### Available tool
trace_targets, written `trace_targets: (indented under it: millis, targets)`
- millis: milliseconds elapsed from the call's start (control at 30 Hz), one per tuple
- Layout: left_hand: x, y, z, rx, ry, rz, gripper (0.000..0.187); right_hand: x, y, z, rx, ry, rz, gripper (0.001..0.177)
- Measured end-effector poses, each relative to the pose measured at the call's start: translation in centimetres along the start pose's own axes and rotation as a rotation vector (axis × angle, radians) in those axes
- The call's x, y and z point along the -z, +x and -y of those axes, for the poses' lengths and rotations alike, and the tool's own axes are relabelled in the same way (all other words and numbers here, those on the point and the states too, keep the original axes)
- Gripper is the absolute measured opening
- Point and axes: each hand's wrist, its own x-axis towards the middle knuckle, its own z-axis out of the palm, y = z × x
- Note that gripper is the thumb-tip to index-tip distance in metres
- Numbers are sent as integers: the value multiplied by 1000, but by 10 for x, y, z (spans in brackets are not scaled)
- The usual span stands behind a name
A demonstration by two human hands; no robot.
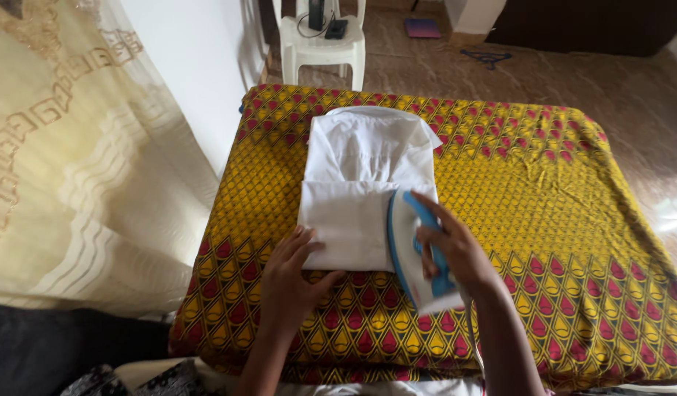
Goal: The person irons a white shirt laid out on a patterned tablecloth. They smooth the fabric, use a blue and white iron to press the collar, sleeves, and body, and fold the shirt neatly at the end.
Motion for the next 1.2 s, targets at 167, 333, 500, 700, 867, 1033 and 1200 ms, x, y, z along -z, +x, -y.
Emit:
trace_targets:
  millis: [167, 333, 500, 700, 867, 1033, 1200]
  targets:
    - [-1, 1, -2, -17, 9, -7, 48, 1, 10, 4, 25, 8, 19, 64]
    - [0, 0, -3, -40, 32, 30, 49, 2, -41, -3, -106, -66, 33, 66]
    - [-2, -2, 0, 6, -6, 95, 51, 19, -88, -27, -297, -25, -10, 67]
    - [-3, -2, 5, -69, 2, 102, 44, 79, -107, -73, -165, -45, -181, 75]
    - [-3, -4, 8, -128, 38, 133, 37, 134, -99, -88, -79, -113, -471, 85]
    - [-5, -7, 9, -151, 8, 157, 38, 165, -96, -94, -31, -122, -568, 75]
    - [-8, -9, 11, -153, -15, 166, 43, 174, -90, -90, 32, -194, -576, 66]
